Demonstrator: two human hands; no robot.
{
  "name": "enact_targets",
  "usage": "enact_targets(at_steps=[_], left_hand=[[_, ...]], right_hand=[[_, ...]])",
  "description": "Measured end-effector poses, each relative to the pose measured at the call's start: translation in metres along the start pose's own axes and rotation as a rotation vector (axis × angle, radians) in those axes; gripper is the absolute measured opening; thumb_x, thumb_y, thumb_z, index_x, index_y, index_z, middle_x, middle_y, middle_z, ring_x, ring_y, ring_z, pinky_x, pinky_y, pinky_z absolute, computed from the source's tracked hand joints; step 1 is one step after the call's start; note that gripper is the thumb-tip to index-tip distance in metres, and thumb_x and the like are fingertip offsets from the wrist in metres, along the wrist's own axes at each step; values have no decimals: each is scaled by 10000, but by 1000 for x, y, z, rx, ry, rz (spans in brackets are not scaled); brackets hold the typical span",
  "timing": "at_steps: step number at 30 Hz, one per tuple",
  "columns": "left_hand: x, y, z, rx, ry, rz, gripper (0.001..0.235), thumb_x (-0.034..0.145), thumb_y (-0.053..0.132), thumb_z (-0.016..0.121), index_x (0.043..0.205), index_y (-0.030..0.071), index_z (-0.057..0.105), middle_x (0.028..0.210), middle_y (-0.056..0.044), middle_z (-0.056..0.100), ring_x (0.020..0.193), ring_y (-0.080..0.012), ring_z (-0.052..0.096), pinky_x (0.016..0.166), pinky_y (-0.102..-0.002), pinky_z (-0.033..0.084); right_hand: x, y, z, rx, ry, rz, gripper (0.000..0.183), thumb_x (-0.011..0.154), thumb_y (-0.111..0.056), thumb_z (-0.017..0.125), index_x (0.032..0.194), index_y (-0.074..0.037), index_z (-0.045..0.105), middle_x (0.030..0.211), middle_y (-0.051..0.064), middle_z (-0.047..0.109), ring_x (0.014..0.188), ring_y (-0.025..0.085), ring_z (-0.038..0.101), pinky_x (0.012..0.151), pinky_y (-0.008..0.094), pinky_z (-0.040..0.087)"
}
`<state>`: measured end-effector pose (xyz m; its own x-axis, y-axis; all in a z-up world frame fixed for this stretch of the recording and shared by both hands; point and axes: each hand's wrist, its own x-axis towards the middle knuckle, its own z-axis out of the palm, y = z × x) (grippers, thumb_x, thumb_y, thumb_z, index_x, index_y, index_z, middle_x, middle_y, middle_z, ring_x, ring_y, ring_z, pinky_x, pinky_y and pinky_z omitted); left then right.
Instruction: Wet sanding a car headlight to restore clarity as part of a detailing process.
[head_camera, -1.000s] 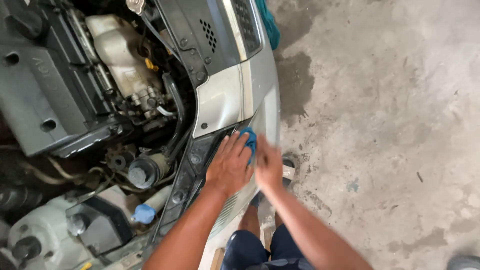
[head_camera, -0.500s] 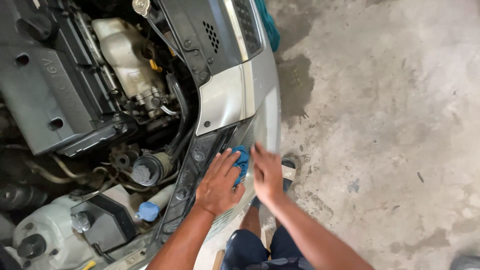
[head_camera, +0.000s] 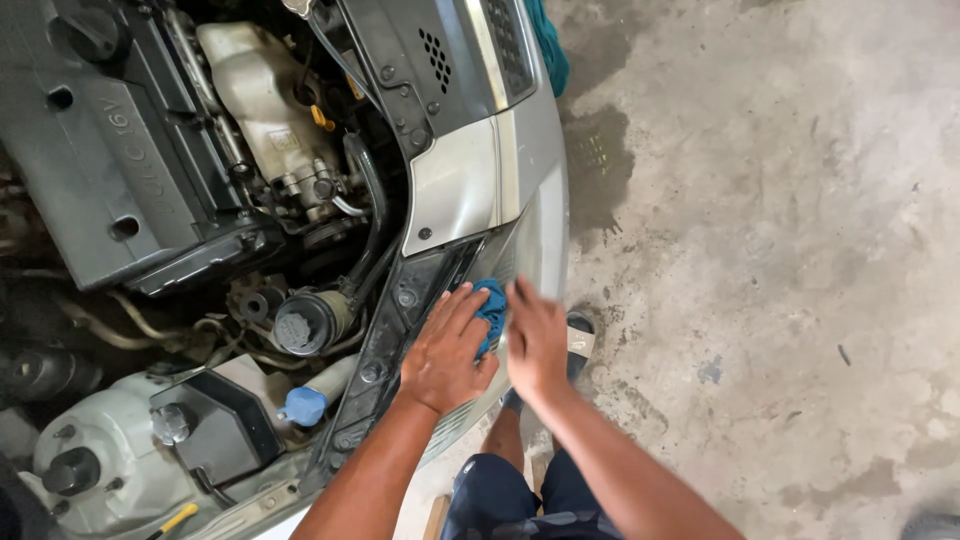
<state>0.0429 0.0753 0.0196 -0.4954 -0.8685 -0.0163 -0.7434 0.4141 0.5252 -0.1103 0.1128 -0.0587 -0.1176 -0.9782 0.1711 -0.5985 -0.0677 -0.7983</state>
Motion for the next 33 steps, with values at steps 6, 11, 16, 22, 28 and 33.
enact_targets(at_steps=[6, 11, 16, 22, 28, 33], left_hand=[[-6, 4, -3, 40, 1, 13, 284, 756, 176, 703, 984, 15, 651, 1457, -190, 547, 1418, -388, 454, 1206, -534, 317], [-49, 18, -12, 63, 59, -67, 351, 750, 174, 718, 1051, -2, 686, 1489, -195, 520, 1422, -389, 439, 1197, -545, 306], [-83, 23, -20, 40, 142, -112, 325, 736, 118, 708, 1042, 8, 696, 1465, -190, 550, 1409, -379, 490, 1190, -545, 351], [-87, 19, -18, -13, 212, -86, 285, 731, 112, 718, 998, 14, 694, 1425, -188, 586, 1368, -392, 530, 1165, -542, 392], [-91, 20, -16, -24, 239, -97, 284, 722, 113, 711, 990, 18, 701, 1410, -191, 606, 1362, -385, 548, 1169, -532, 399], [-90, 18, -14, 13, 259, -73, 304, 724, 109, 692, 1010, 10, 709, 1403, -205, 608, 1354, -391, 550, 1162, -532, 405]], right_hand=[[76, 27, 17, 7, -30, 41, 422, 924, -20, 576, 1331, -78, 668, 1420, 174, 638, 1077, 384, 585, 989, 441, 491], [-22, -25, -3, -17, -15, 4, 443, 937, -4, 593, 1378, -39, 620, 1445, 204, 600, 1124, 380, 590, 1013, 480, 462], [-39, -36, -8, -22, -55, -53, 508, 837, 13, 618, 1341, -49, 631, 1443, 225, 596, 1121, 391, 582, 995, 484, 470], [31, -14, 9, -43, -16, -35, 477, 900, 34, 629, 1364, -74, 654, 1440, 201, 621, 1093, 389, 589, 977, 487, 479], [-35, -53, -14, -142, -31, -92, 522, 863, 42, 624, 1380, -29, 620, 1456, 209, 585, 1103, 367, 621, 997, 496, 469], [-8, -32, 1, -151, -40, -147, 514, 842, 46, 610, 1346, -53, 644, 1464, 176, 590, 1069, 385, 606, 972, 479, 471]])
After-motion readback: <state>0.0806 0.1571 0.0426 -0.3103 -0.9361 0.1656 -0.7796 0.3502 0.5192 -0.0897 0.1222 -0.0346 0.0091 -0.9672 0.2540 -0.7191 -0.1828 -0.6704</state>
